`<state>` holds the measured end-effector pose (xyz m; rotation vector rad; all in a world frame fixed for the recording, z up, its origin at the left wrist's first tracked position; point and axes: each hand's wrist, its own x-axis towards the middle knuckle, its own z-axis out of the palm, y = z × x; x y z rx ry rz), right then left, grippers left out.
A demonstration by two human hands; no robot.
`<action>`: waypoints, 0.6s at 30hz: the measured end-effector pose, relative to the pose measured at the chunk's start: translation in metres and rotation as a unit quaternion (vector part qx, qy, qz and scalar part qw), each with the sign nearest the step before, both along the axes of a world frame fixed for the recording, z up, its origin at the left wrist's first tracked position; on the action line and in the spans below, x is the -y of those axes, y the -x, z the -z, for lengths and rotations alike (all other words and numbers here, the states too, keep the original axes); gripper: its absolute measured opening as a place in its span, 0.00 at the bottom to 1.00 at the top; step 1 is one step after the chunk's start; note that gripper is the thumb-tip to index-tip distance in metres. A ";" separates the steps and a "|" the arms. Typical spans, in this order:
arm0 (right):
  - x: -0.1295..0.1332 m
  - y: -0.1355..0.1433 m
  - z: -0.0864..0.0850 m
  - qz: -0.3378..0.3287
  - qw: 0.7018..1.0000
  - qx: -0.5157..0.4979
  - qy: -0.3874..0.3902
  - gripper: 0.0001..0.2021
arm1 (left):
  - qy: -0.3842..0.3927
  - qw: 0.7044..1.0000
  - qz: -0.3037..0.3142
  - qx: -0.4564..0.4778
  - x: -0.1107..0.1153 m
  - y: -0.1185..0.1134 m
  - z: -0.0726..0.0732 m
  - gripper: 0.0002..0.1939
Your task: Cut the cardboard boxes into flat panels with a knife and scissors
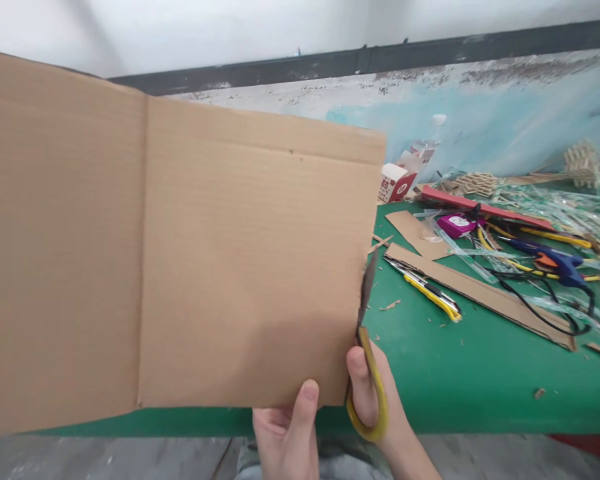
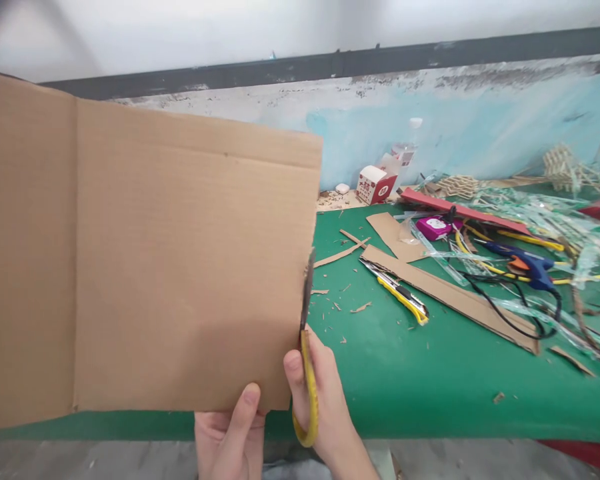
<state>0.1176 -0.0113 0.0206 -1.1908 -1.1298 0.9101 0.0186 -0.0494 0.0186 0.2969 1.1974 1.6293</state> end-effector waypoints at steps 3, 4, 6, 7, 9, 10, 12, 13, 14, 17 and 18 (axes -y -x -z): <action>-0.004 -0.002 -0.001 0.047 0.999 -0.003 -0.007 0.29 | 0.024 1.000 -0.003 0.014 0.008 -0.003 -0.002 0.43; -0.006 -0.003 -0.002 0.047 0.999 -0.005 -0.007 0.29 | 0.027 0.999 -0.003 0.017 0.010 -0.003 -0.002 0.43; -0.008 -0.004 -0.003 0.033 0.999 -0.012 -0.006 0.29 | 0.029 0.999 0.003 0.021 0.011 -0.002 -0.004 0.44; -0.008 -0.004 -0.003 0.030 0.999 -0.015 -0.009 0.29 | 0.028 0.999 0.008 0.023 0.010 -0.001 -0.005 0.44; -0.006 -0.004 -0.002 0.014 1.000 -0.010 -0.016 0.31 | 0.024 0.999 0.020 0.027 0.006 0.001 -0.011 0.45; -0.003 -0.003 -0.001 -0.003 1.000 -0.002 -0.016 0.31 | 0.020 0.999 0.025 0.030 0.004 0.002 -0.015 0.46; 0.001 -0.001 0.001 -0.039 0.999 0.016 -0.012 0.32 | 0.014 0.999 0.030 0.035 0.000 0.004 -0.021 0.48; 0.003 0.000 0.003 -0.050 0.999 0.020 -0.007 0.31 | 0.012 0.999 0.030 0.035 -0.001 0.004 -0.022 0.48; 0.004 0.001 0.004 -0.052 0.998 0.019 -0.003 0.31 | 0.011 0.999 0.029 0.033 -0.002 0.004 -0.022 0.48; 0.003 0.000 0.008 -0.035 0.999 -0.002 0.015 0.30 | 0.019 0.999 0.023 0.019 -0.001 0.003 -0.010 0.42; 0.002 -0.001 0.009 -0.035 0.999 -0.009 0.023 0.29 | 0.020 1.000 0.019 0.010 0.000 0.004 -0.004 0.42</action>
